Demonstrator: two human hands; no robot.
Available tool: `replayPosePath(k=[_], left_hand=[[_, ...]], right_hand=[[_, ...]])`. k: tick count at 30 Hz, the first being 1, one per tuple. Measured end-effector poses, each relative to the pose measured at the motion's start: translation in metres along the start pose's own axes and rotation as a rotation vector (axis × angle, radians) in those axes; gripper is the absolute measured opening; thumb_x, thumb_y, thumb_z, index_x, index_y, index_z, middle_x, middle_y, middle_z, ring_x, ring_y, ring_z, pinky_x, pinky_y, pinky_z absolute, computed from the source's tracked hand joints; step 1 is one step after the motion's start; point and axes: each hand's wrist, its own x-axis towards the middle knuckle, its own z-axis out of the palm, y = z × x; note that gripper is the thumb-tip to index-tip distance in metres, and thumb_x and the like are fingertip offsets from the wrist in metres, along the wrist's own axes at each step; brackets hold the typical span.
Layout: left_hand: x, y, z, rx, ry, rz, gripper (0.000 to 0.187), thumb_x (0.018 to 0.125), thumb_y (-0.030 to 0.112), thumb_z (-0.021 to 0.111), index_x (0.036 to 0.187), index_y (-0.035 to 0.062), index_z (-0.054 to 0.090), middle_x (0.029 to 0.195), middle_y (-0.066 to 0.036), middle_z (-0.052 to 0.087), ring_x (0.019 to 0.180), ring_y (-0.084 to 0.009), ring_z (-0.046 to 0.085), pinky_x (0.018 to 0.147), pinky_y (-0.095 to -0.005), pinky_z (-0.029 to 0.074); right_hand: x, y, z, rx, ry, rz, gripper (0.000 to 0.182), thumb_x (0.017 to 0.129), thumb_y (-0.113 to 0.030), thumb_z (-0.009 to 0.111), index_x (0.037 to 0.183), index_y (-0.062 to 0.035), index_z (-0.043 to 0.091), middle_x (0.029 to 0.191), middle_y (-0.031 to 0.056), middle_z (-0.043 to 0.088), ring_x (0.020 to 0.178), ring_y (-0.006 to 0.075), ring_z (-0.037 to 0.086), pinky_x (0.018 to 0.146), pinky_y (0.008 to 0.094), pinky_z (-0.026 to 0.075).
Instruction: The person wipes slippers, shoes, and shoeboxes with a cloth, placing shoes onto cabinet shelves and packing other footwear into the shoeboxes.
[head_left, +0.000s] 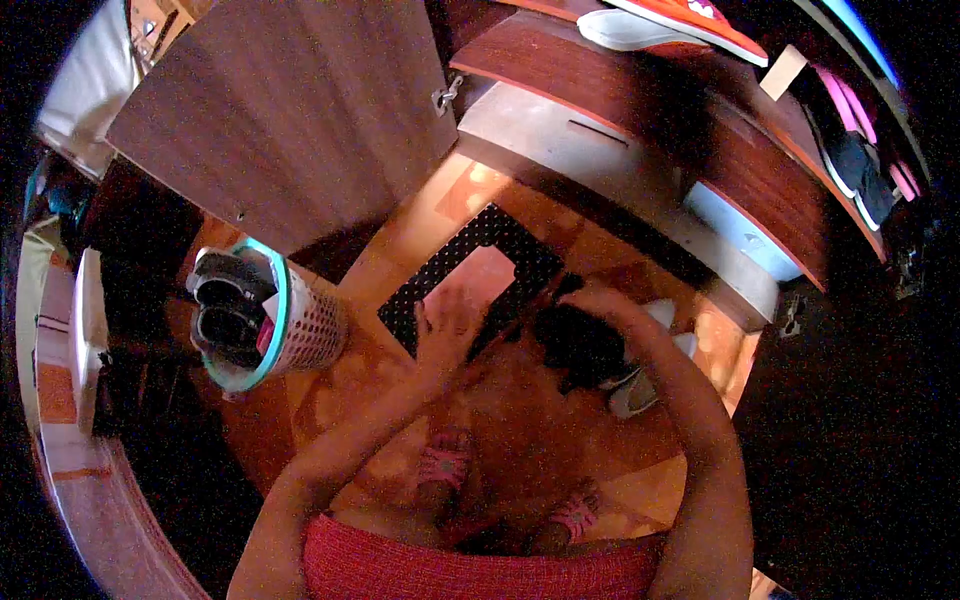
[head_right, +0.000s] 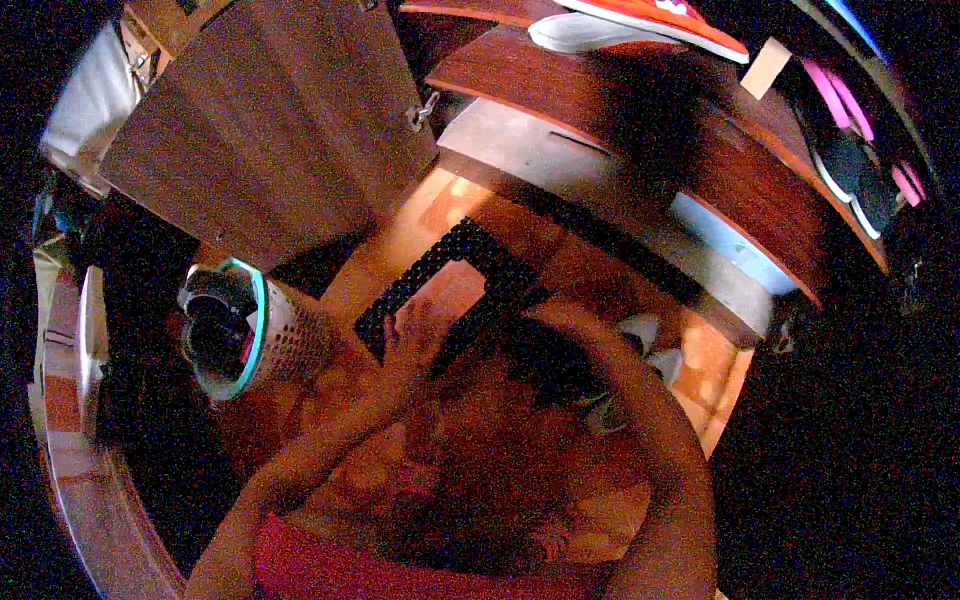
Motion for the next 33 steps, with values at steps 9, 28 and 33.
replayPosePath(k=[9, 28, 33], left_hand=[[0.031, 0.037, 0.027, 0.175, 0.073, 0.085, 0.063, 0.081, 0.028, 0.051, 0.136, 0.0249, 0.020, 0.138, -0.026, 0.016, 0.121, -0.0496, 0.022, 0.083, -0.0629, 0.034], [0.061, -0.079, -0.128, -0.721, 0.278, 0.020, 0.047, 0.066, -0.002, 0.065, 0.109, 0.0057, 0.048, 0.100, -0.015, 0.056, 0.095, -0.0216, 0.055, 0.079, -0.0318, 0.047], [0.077, -0.134, -0.138, -0.696, 0.276, -0.030, 0.028, 0.074, 0.004, 0.062, 0.102, 0.0030, 0.055, 0.090, -0.008, 0.060, 0.088, -0.0163, 0.057, 0.074, -0.0330, 0.047]], right_hand=[[-0.075, -0.068, 0.001, 0.199, -0.178, -0.157, 0.066, 0.061, -0.019, 0.073, 0.119, -0.0047, 0.044, 0.116, 0.0113, 0.051, 0.107, 0.0259, 0.046, 0.094, 0.0374, 0.037], [-0.096, -0.075, -0.011, -0.252, -0.215, -0.488, 0.084, 0.062, -0.021, 0.066, 0.133, -0.0036, 0.024, 0.118, 0.0205, 0.049, 0.107, 0.0310, 0.049, 0.092, 0.0349, 0.039], [-0.083, -0.083, 0.013, -0.345, -0.313, -0.285, 0.092, 0.061, -0.023, 0.068, 0.136, -0.0064, 0.017, 0.125, 0.0212, 0.043, 0.112, 0.0333, 0.045, 0.092, 0.0357, 0.038]])
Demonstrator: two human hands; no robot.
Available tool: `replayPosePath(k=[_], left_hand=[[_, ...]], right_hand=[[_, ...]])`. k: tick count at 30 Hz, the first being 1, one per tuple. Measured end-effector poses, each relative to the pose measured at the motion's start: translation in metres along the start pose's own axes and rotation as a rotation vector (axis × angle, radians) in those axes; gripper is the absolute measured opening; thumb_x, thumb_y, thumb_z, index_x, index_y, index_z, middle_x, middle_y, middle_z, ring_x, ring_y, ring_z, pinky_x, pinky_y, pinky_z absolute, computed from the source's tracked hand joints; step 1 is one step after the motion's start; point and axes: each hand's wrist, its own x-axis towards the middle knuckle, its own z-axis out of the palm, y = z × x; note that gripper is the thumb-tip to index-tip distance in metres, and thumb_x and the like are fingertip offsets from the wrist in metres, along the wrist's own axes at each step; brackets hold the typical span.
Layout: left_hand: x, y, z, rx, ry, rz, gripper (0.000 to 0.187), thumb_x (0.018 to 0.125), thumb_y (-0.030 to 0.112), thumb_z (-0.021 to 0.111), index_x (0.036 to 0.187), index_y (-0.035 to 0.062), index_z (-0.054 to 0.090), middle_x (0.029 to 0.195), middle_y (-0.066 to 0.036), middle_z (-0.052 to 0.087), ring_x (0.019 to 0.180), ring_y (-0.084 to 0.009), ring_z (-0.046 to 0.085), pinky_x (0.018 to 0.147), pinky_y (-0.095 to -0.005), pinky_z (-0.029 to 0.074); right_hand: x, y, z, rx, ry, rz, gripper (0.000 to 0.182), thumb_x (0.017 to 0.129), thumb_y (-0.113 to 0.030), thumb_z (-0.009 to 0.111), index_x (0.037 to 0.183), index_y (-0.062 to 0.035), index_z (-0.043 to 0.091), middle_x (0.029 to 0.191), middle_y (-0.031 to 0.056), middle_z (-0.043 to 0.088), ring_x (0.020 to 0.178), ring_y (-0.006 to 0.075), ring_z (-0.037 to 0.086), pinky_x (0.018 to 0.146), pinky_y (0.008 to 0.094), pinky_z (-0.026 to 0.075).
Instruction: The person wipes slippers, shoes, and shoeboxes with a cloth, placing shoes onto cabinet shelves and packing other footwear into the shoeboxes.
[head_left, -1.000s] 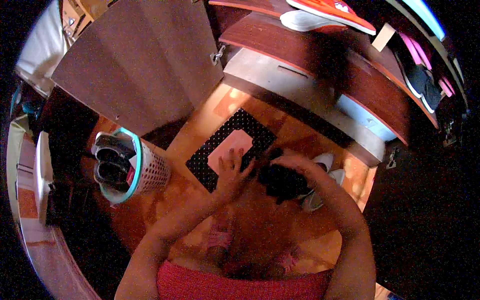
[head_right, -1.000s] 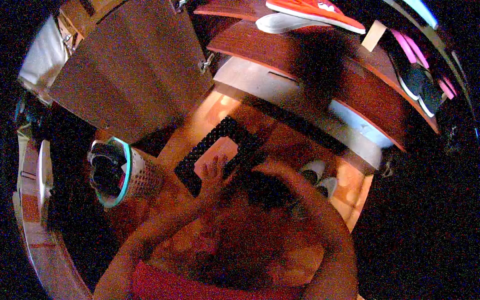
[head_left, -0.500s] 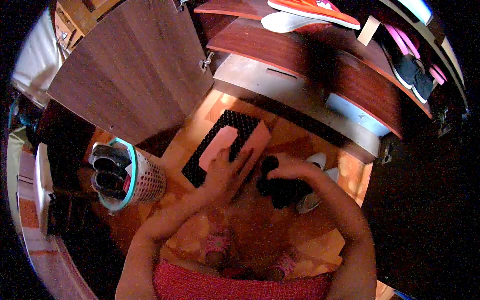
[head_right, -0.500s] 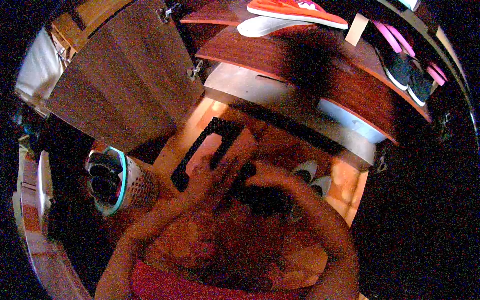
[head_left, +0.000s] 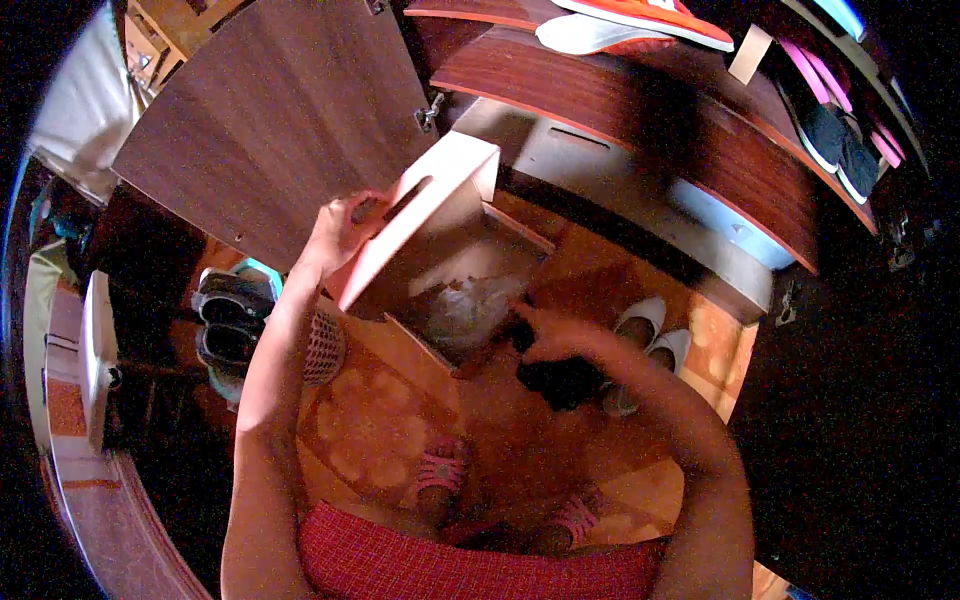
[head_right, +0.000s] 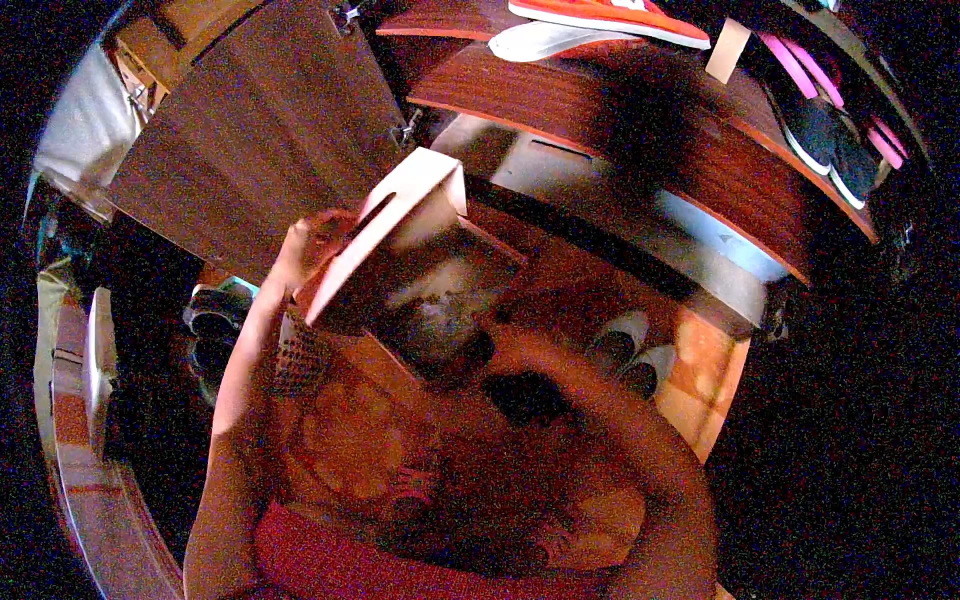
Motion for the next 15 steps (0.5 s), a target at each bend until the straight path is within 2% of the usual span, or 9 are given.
replayPosePath(k=[3, 4, 5, 6, 8, 11, 12, 13, 15], left_hand=[[0.001, -0.024, -0.010, 0.007, 0.135, -0.048, 0.029, 0.079, 0.028, 0.057, 0.096, 0.0048, 0.060, 0.092, -0.017, 0.059, 0.089, -0.0301, 0.057, 0.075, -0.0384, 0.047], [0.000, -0.021, -0.013, 0.113, 0.153, -0.064, 0.035, 0.080, 0.036, 0.056, 0.094, 0.0054, 0.062, 0.093, -0.020, 0.059, 0.089, -0.0346, 0.057, 0.075, -0.0402, 0.047], [-0.004, -0.018, -0.015, 0.404, 0.119, -0.151, 0.041, 0.081, 0.044, 0.053, 0.094, 0.0067, 0.062, 0.093, -0.021, 0.058, 0.087, -0.0360, 0.057, 0.074, -0.0417, 0.048], [-0.006, -0.008, -0.014, 0.406, 0.124, -0.149, 0.041, 0.081, 0.044, 0.053, 0.094, 0.0067, 0.062, 0.093, -0.021, 0.058, 0.087, -0.0360, 0.057, 0.074, -0.0417, 0.048], [-0.011, 0.010, -0.008, 0.703, 0.153, -0.451, 0.045, 0.079, 0.050, 0.051, 0.095, 0.0098, 0.062, 0.093, -0.020, 0.059, 0.083, -0.0377, 0.058, 0.071, -0.0437, 0.048], [-0.019, 0.001, -0.003, 0.661, 0.195, -0.220, 0.049, 0.077, 0.050, 0.054, 0.111, 0.0142, 0.055, 0.091, -0.021, 0.060, 0.083, -0.0370, 0.058, 0.072, -0.0441, 0.047], [-0.017, 0.004, -0.006, 0.644, 0.099, -0.335, 0.056, 0.075, 0.047, 0.058, 0.118, 0.0135, 0.048, 0.101, -0.021, 0.057, 0.090, -0.0348, 0.057, 0.075, -0.0438, 0.046], [-0.014, -0.010, -0.003, 0.642, 0.106, -0.321, 0.056, 0.075, 0.047, 0.058, 0.118, 0.0135, 0.048, 0.101, -0.021, 0.057, 0.090, -0.0348, 0.057, 0.075, -0.0438, 0.046], [-0.008, -0.048, 0.011, 0.902, 0.302, -0.189, 0.062, 0.072, 0.045, 0.062, 0.121, 0.0110, 0.045, 0.109, -0.018, 0.053, 0.099, -0.0325, 0.053, 0.080, -0.0435, 0.044]], right_hand=[[0.002, -0.014, -0.001, 0.002, -0.031, 0.044, 0.095, 0.060, -0.027, 0.069, 0.137, -0.0101, 0.016, 0.128, 0.0205, 0.040, 0.113, 0.0345, 0.043, 0.092, 0.0360, 0.038], [0.001, -0.021, -0.003, 0.002, -0.080, 0.099, 0.095, 0.059, -0.030, 0.069, 0.137, -0.0115, 0.017, 0.129, 0.0200, 0.039, 0.114, 0.0349, 0.042, 0.093, 0.0360, 0.038], [0.003, -0.021, -0.001, -0.001, -0.078, 0.096, 0.095, 0.059, -0.030, 0.069, 0.137, -0.0115, 0.017, 0.129, 0.0200, 0.039, 0.114, 0.0349, 0.042, 0.093, 0.0360, 0.038], [0.007, -0.021, 0.003, -0.054, -0.061, 0.111, 0.094, 0.060, -0.031, 0.069, 0.137, -0.0117, 0.018, 0.129, 0.0193, 0.039, 0.114, 0.0352, 0.042, 0.093, 0.0359, 0.037], [0.011, -0.021, 0.009, -0.111, -0.038, 0.125, 0.094, 0.060, -0.033, 0.069, 0.137, -0.0118, 0.019, 0.130, 0.0186, 0.039, 0.114, 0.0355, 0.042, 0.094, 0.0358, 0.037], [0.018, -0.015, 0.007, -0.054, -0.034, 0.104, 0.090, 0.062, -0.031, 0.068, 0.136, -0.0128, 0.021, 0.130, 0.0199, 0.038, 0.115, 0.0338, 0.041, 0.094, 0.0356, 0.036], [0.023, -0.007, 0.008, 0.025, -0.020, 0.000, 0.088, 0.062, -0.030, 0.068, 0.136, -0.0118, 0.023, 0.128, 0.0206, 0.040, 0.115, 0.0328, 0.042, 0.094, 0.0358, 0.036], [0.022, -0.007, 0.004, 0.104, -0.011, -0.106, 0.087, 0.063, -0.029, 0.068, 0.135, -0.0109, 0.024, 0.127, 0.0214, 0.041, 0.115, 0.0319, 0.042, 0.094, 0.0360, 0.036], [0.009, -0.015, -0.013, 0.176, 0.055, -0.101, 0.084, 0.063, -0.027, 0.069, 0.134, -0.0092, 0.027, 0.124, 0.0201, 0.044, 0.112, 0.0287, 0.044, 0.093, 0.0342, 0.037]])
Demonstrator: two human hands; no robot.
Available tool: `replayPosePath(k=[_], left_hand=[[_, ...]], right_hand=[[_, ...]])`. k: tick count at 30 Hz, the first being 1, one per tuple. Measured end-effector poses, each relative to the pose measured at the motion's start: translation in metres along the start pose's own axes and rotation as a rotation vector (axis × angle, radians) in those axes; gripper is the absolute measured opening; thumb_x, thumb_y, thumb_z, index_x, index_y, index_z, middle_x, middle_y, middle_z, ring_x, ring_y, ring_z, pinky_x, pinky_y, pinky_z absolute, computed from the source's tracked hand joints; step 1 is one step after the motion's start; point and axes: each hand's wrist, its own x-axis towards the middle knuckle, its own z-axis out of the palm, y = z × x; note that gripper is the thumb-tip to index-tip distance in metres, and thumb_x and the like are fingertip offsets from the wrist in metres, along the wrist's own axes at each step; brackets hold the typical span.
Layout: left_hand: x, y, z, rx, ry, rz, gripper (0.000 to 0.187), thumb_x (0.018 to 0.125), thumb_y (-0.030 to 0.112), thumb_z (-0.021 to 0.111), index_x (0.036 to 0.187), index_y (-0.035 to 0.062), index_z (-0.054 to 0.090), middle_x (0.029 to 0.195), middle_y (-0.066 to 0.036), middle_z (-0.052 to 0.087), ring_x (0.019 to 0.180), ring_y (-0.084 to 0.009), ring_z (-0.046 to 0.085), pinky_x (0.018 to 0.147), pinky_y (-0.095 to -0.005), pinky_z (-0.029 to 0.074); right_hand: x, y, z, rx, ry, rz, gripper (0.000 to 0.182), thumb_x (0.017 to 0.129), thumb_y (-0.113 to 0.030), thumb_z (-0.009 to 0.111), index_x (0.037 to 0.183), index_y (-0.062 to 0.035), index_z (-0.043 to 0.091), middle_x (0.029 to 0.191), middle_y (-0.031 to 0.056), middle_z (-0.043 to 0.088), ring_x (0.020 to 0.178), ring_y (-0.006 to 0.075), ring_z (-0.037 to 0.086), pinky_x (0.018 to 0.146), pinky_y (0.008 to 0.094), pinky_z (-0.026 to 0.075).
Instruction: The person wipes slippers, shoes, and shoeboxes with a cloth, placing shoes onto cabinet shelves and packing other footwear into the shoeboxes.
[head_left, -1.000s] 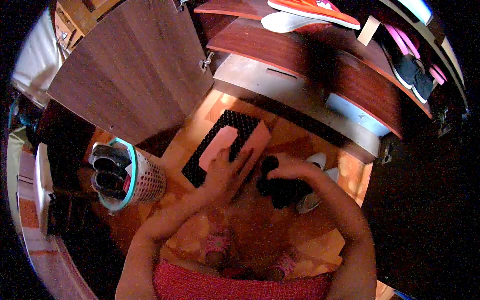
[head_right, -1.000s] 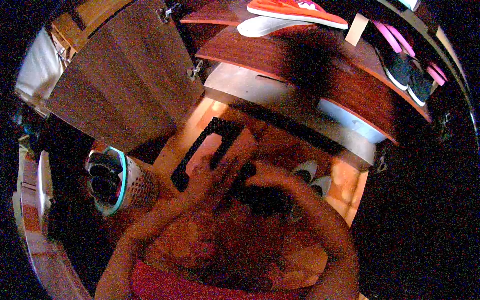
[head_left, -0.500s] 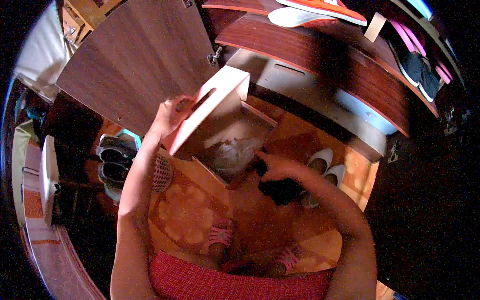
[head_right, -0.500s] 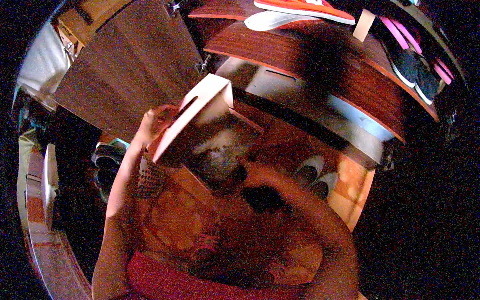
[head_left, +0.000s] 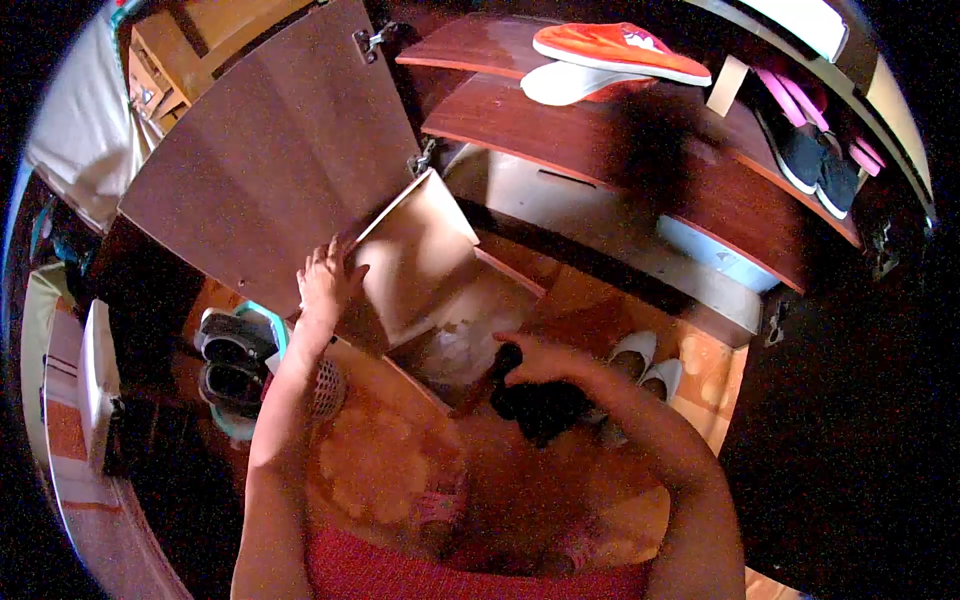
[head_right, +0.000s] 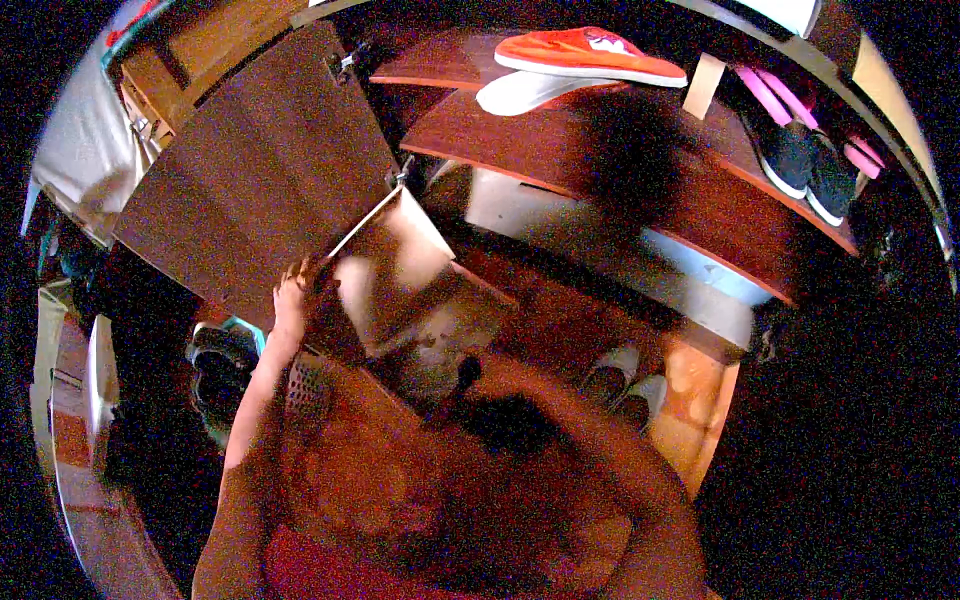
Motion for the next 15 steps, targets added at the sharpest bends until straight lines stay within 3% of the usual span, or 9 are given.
replayPosePath(k=[2, 4, 5, 7, 9, 11, 12, 14, 15], left_hand=[[0.002, 0.036, -0.039, 0.075, 0.105, -0.044, 0.063, 0.071, 0.036, 0.066, 0.123, 0.0090, 0.042, 0.111, -0.016, 0.052, 0.103, -0.0310, 0.050, 0.082, -0.0443, 0.042], [0.016, 0.061, -0.065, -0.171, 0.254, 0.177, 0.055, 0.072, 0.025, 0.066, 0.120, 0.0078, 0.044, 0.101, -0.017, 0.055, 0.096, -0.0322, 0.053, 0.078, -0.0431, 0.044], [0.026, 0.079, -0.077, -0.444, 0.276, 0.239, 0.045, 0.073, 0.014, 0.064, 0.115, 0.0060, 0.048, 0.094, -0.016, 0.056, 0.089, -0.0329, 0.056, 0.074, -0.0411, 0.045], [0.054, 0.122, -0.097, -0.970, 0.171, 0.224, 0.030, 0.076, 0.013, 0.063, 0.103, 0.0027, 0.055, 0.096, -0.014, 0.059, 0.089, -0.0261, 0.059, 0.077, -0.0326, 0.046], [0.097, 0.161, -0.102, -1.165, 0.299, 0.292, 0.031, 0.078, 0.018, 0.064, 0.103, 0.0016, 0.055, 0.095, -0.010, 0.060, 0.087, -0.0184, 0.058, 0.076, -0.0289, 0.045], [0.143, 0.201, -0.106, -1.478, 0.149, -0.004, 0.045, 0.077, 0.027, 0.066, 0.107, -0.0012, 0.048, 0.097, -0.012, 0.058, 0.085, -0.0191, 0.056, 0.076, -0.0283, 0.045], [0.162, 0.219, -0.115, -1.594, 0.051, -0.184, 0.047, 0.075, 0.030, 0.068, 0.111, 0.0067, 0.048, 0.098, -0.010, 0.054, 0.091, -0.0185, 0.052, 0.083, -0.0338, 0.040], [0.199, 0.247, -0.114, -1.613, -0.043, -0.374, 0.054, 0.074, 0.044, 0.065, 0.109, 0.0068, 0.049, 0.101, -0.009, 0.054, 0.088, -0.0211, 0.052, 0.080, -0.0449, 0.041], [0.206, 0.257, -0.119, -1.619, -0.042, -0.362, 0.054, 0.074, 0.044, 0.065, 0.109, 0.0068, 0.049, 0.101, -0.009, 0.054, 0.088, -0.0211, 0.052, 0.080, -0.0449, 0.041]], right_hand=[[-0.011, -0.010, -0.020, 0.076, 0.068, -0.003, 0.081, 0.064, -0.024, 0.069, 0.132, -0.0074, 0.029, 0.121, 0.0188, 0.046, 0.110, 0.0255, 0.046, 0.092, 0.0325, 0.037], [-0.019, -0.009, -0.038, 0.209, 0.228, -0.077, 0.071, 0.066, -0.013, 0.067, 0.129, -0.0060, 0.035, 0.110, 0.0109, 0.052, 0.100, 0.0194, 0.050, 0.088, 0.0289, 0.040], [-0.022, -0.007, -0.046, 0.208, 0.238, -0.076, 0.071, 0.066, -0.013, 0.067, 0.129, -0.0060, 0.035, 0.110, 0.0109, 0.052, 0.100, 0.0194, 0.050, 0.088, 0.0289, 0.040], [-0.029, -0.005, -0.060, 0.396, 0.363, -0.232, 0.063, 0.068, -0.005, 0.063, 0.126, -0.0079, 0.039, 0.101, 0.0049, 0.055, 0.091, 0.0137, 0.050, 0.083, 0.0259, 0.041], [-0.047, -0.018, -0.075, 0.429, 0.369, -0.227, 0.061, 0.069, -0.004, 0.062, 0.126, -0.0083, 0.040, 0.099, 0.0039, 0.055, 0.090, 0.0133, 0.051, 0.082, 0.0260, 0.041], [-0.056, -0.016, -0.082, 0.487, 0.391, -0.238, 0.058, 0.070, -0.003, 0.062, 0.124, -0.0086, 0.042, 0.097, 0.0032, 0.056, 0.089, 0.0123, 0.051, 0.082, 0.0256, 0.041], [-0.059, -0.013, -0.082, 0.484, 0.401, -0.245, 0.058, 0.070, -0.003, 0.062, 0.124, -0.0086, 0.042, 0.097, 0.0032, 0.056, 0.089, 0.0123, 0.051, 0.082, 0.0256, 0.041], [-0.065, -0.009, -0.080, 0.471, 0.458, -0.312, 0.056, 0.069, -0.010, 0.064, 0.122, -0.0093, 0.044, 0.087, 0.0037, 0.057, 0.077, 0.0144, 0.054, 0.072, 0.0269, 0.046], [-0.075, -0.015, -0.079, 0.554, 0.433, -0.290, 0.055, 0.069, -0.012, 0.064, 0.121, -0.0083, 0.045, 0.091, 0.0044, 0.057, 0.081, 0.0152, 0.054, 0.077, 0.0274, 0.045]])
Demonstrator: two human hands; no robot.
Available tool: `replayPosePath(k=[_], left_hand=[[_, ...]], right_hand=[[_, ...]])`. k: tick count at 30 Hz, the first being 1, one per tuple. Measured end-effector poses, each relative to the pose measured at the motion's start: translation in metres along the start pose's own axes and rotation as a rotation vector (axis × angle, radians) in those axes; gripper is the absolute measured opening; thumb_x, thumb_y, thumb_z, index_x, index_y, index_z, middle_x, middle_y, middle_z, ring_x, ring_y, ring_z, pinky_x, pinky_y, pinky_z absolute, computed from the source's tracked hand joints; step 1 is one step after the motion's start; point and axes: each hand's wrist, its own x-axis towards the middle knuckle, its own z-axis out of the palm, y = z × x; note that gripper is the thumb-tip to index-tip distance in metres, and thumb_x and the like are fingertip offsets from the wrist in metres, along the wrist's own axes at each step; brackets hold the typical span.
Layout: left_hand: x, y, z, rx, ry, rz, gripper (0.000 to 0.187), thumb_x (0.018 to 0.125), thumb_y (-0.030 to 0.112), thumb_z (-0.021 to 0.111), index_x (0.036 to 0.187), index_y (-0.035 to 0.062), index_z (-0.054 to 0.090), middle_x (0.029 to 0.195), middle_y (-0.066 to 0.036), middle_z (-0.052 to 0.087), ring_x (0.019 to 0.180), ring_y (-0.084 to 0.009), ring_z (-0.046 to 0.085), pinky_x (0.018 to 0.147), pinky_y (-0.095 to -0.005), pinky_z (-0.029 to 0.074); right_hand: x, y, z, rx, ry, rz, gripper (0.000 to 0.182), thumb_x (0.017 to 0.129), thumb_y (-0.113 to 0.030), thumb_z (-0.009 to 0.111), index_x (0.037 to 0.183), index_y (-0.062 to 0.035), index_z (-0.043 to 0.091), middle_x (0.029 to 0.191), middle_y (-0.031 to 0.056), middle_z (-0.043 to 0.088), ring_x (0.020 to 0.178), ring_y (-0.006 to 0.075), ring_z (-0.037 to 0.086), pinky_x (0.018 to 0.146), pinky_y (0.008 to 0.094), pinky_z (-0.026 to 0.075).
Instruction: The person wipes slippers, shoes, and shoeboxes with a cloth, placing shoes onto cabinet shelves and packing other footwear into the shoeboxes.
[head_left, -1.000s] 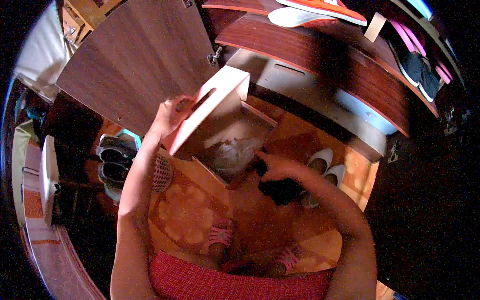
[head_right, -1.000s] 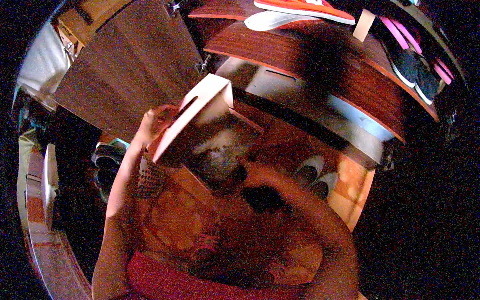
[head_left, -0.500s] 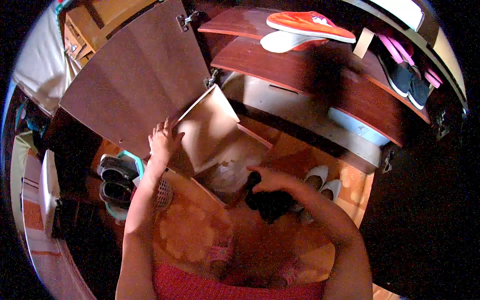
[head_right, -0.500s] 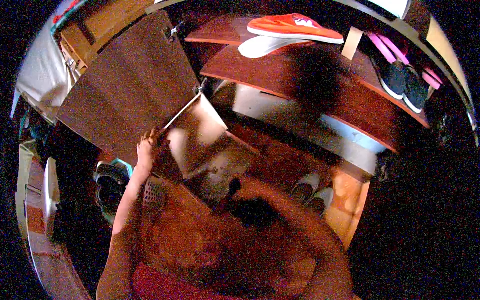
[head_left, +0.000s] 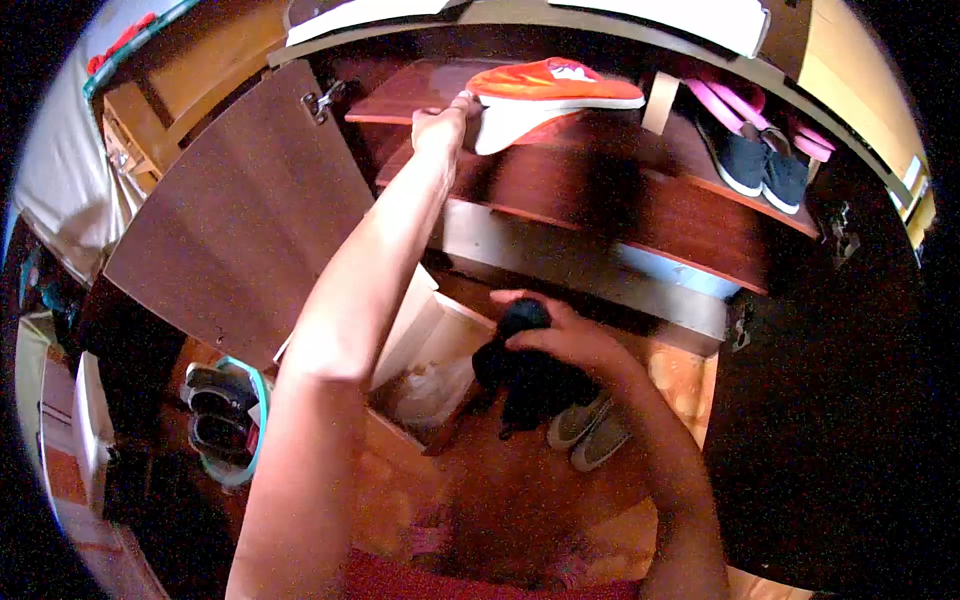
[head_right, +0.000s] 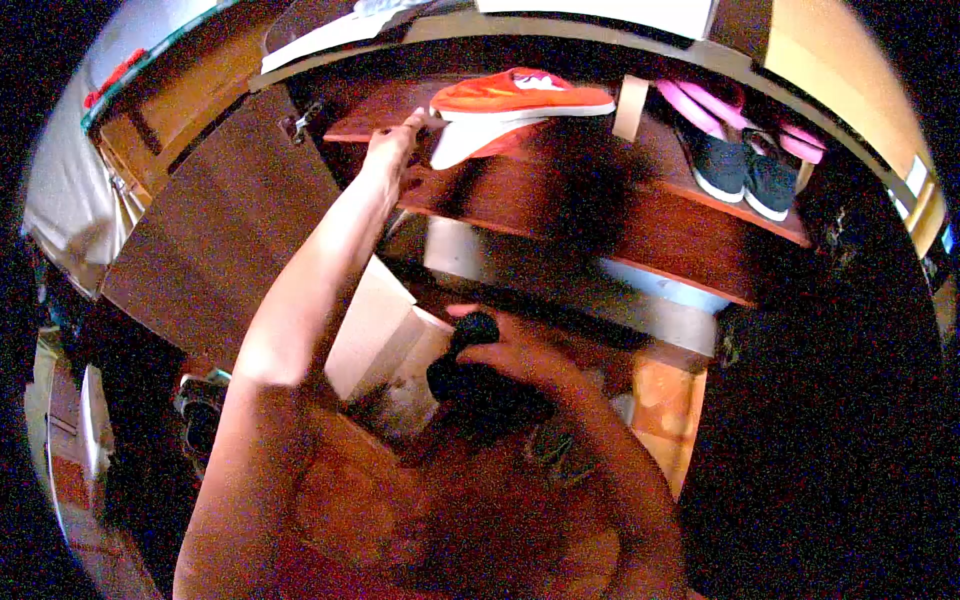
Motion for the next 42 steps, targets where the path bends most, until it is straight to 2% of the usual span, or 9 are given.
replayPosePath(k=[2, 8, 10, 19, 24, 29, 33, 37, 42], left_hand=[[0.006, 0.009, 0.019, 0.002, -0.059, -0.200, 0.069, 0.068, 0.049, 0.067, 0.111, -0.0024, 0.053, 0.115, -0.016, 0.053, 0.106, -0.0210, 0.050, 0.089, -0.0310, 0.038], [0.115, -0.058, 0.045, -0.039, -0.245, -0.297, 0.062, 0.069, 0.048, 0.067, 0.106, -0.0008, 0.056, 0.103, -0.015, 0.060, 0.090, -0.0238, 0.060, 0.077, -0.0324, 0.047], [0.068, -0.029, 0.044, -0.165, -0.300, -0.307, 0.042, 0.076, 0.036, 0.064, 0.100, 0.0016, 0.056, 0.088, -0.011, 0.064, 0.071, -0.0210, 0.064, 0.062, -0.0319, 0.052], [-0.029, 0.001, 0.009, -0.357, -0.664, -0.323, 0.050, 0.085, 0.038, 0.048, 0.117, -0.0001, 0.044, 0.103, -0.013, 0.059, 0.086, -0.0207, 0.062, 0.072, -0.0320, 0.052], [-0.110, -0.007, -0.077, -0.078, -0.394, 0.141, 0.044, 0.083, 0.029, 0.056, 0.112, -0.0012, 0.043, 0.100, -0.010, 0.057, 0.089, -0.0153, 0.056, 0.078, -0.0264, 0.046], [-0.185, -0.010, -0.147, 0.092, -0.372, 0.408, 0.035, 0.080, 0.014, 0.059, 0.107, -0.0002, 0.042, 0.099, -0.008, 0.055, 0.095, -0.0133, 0.051, 0.086, -0.0280, 0.040], [-0.202, -0.033, -0.178, 0.038, -0.329, 0.315, 0.035, 0.079, 0.010, 0.059, 0.108, 0.0015, 0.042, 0.103, -0.007, 0.054, 0.098, -0.0126, 0.050, 0.089, -0.0278, 0.036], [-0.211, -0.038, -0.194, -0.067, -0.298, 0.275, 0.042, 0.076, 0.007, 0.064, 0.110, 0.0018, 0.040, 0.104, -0.008, 0.055, 0.101, -0.0140, 0.050, 0.092, -0.0293, 0.037], [-0.201, -0.046, -0.223, -0.073, -0.263, 0.109, 0.049, 0.072, 0.000, 0.067, 0.115, -0.0021, 0.045, 0.108, -0.010, 0.054, 0.100, -0.0173, 0.053, 0.087, -0.0292, 0.043]], right_hand=[[-0.006, 0.003, -0.006, -0.048, 0.010, -0.005, 0.056, 0.070, -0.008, 0.063, 0.123, -0.0090, 0.044, 0.095, 0.0046, 0.057, 0.086, 0.0148, 0.052, 0.080, 0.0272, 0.043], [-0.012, 0.043, -0.035, -0.177, 0.038, -0.117, 0.055, 0.071, -0.003, 0.061, 0.123, -0.0071, 0.043, 0.098, 0.0057, 0.059, 0.092, 0.0161, 0.053, 0.085, 0.0283, 0.043], [-0.015, 0.044, -0.040, -0.137, 0.016, -0.132, 0.053, 0.071, -0.003, 0.061, 0.122, -0.0055, 0.043, 0.098, 0.0060, 0.060, 0.091, 0.0168, 0.054, 0.085, 0.0283, 0.043], [-0.030, 0.014, -0.061, 0.159, 0.161, -0.185, 0.029, 0.069, -0.010, 0.059, 0.097, -0.0057, 0.057, 0.085, 0.0047, 0.059, 0.081, 0.0158, 0.056, 0.076, 0.0288, 0.045], [-0.037, -0.033, -0.080, 0.257, 0.452, -0.036, 0.027, 0.080, -0.029, 0.058, 0.097, -0.0081, 0.058, 0.078, 0.0018, 0.058, 0.073, 0.0122, 0.053, 0.067, 0.0232, 0.043], [-0.025, -0.027, -0.076, 0.153, 0.612, -0.169, 0.047, 0.078, -0.028, 0.065, 0.119, -0.0098, 0.051, 0.113, 0.0076, 0.054, 0.103, 0.0166, 0.050, 0.091, 0.0288, 0.038], [-0.018, -0.027, -0.036, -0.241, 0.351, -0.057, 0.060, 0.069, -0.035, 0.071, 0.120, -0.0099, 0.050, 0.114, 0.0089, 0.054, 0.103, 0.0194, 0.050, 0.092, 0.0307, 0.037], [-0.014, -0.027, -0.015, -0.560, 0.277, 0.044, 0.050, 0.066, -0.035, 0.072, 0.104, -0.0072, 0.057, 0.096, 0.0108, 0.061, 0.091, 0.0221, 0.057, 0.084, 0.0333, 0.043], [-0.027, -0.026, 0.000, -0.681, 0.557, 0.045, 0.039, 0.069, -0.032, 0.069, 0.096, -0.0054, 0.058, 0.093, 0.0134, 0.062, 0.088, 0.0270, 0.059, 0.079, 0.0360, 0.045]])
